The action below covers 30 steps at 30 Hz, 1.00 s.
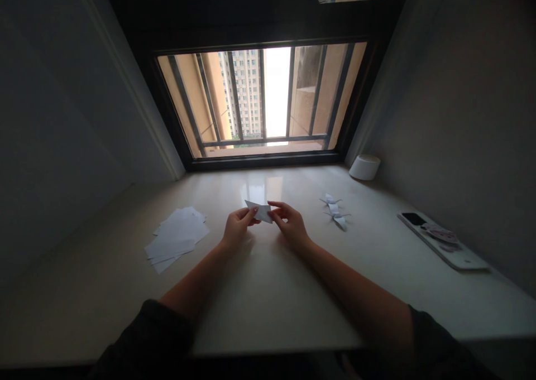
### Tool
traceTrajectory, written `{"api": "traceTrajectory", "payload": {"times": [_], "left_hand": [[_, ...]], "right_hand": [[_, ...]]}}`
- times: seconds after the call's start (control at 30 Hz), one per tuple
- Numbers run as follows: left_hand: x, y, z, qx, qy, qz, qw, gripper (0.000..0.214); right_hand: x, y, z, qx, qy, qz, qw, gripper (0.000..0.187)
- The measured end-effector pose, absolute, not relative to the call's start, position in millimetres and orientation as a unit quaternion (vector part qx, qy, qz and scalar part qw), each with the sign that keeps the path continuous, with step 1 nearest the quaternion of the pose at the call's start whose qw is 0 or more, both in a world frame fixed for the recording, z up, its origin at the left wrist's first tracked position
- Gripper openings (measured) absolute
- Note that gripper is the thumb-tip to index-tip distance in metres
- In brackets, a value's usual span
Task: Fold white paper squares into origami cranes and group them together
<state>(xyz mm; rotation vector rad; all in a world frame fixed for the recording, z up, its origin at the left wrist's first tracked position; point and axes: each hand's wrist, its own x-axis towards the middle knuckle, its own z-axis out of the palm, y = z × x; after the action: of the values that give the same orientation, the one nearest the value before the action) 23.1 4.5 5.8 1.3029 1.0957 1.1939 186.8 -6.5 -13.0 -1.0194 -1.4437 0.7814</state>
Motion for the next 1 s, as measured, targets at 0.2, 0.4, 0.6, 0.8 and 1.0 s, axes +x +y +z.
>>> {"api": "traceTrajectory", "payload": {"times": [0.2,0.4,0.6,0.8,1.0], "left_hand": [[23.8,5.2,2.5,0.544,0.450,0.495,0.506,0.038],[23.4,4.9,2.5,0.533,0.432,0.494,0.533,0.042],[23.9,5.8,2.6,0.492,0.442,0.507,0.553,0.042],[23.6,7.1,-1.1,0.492,0.424,0.510,0.564,0.042],[21.5,7.4,-1.1,0.513,0.448,0.508,0.528,0.043]], "right_hand": [[185.6,-2.1,-16.5,-0.425,-0.579,0.387,0.578,0.023],[185.4,-4.9,-12.1,-0.433,-0.599,0.373,0.561,0.028],[184.6,-5.1,-11.1,-0.418,-0.615,0.380,0.549,0.034],[184.3,-5.6,-12.8,-0.409,-0.631,0.382,0.537,0.040],[187.4,-9.9,-8.8,-0.417,-0.682,0.287,0.528,0.032]]}}
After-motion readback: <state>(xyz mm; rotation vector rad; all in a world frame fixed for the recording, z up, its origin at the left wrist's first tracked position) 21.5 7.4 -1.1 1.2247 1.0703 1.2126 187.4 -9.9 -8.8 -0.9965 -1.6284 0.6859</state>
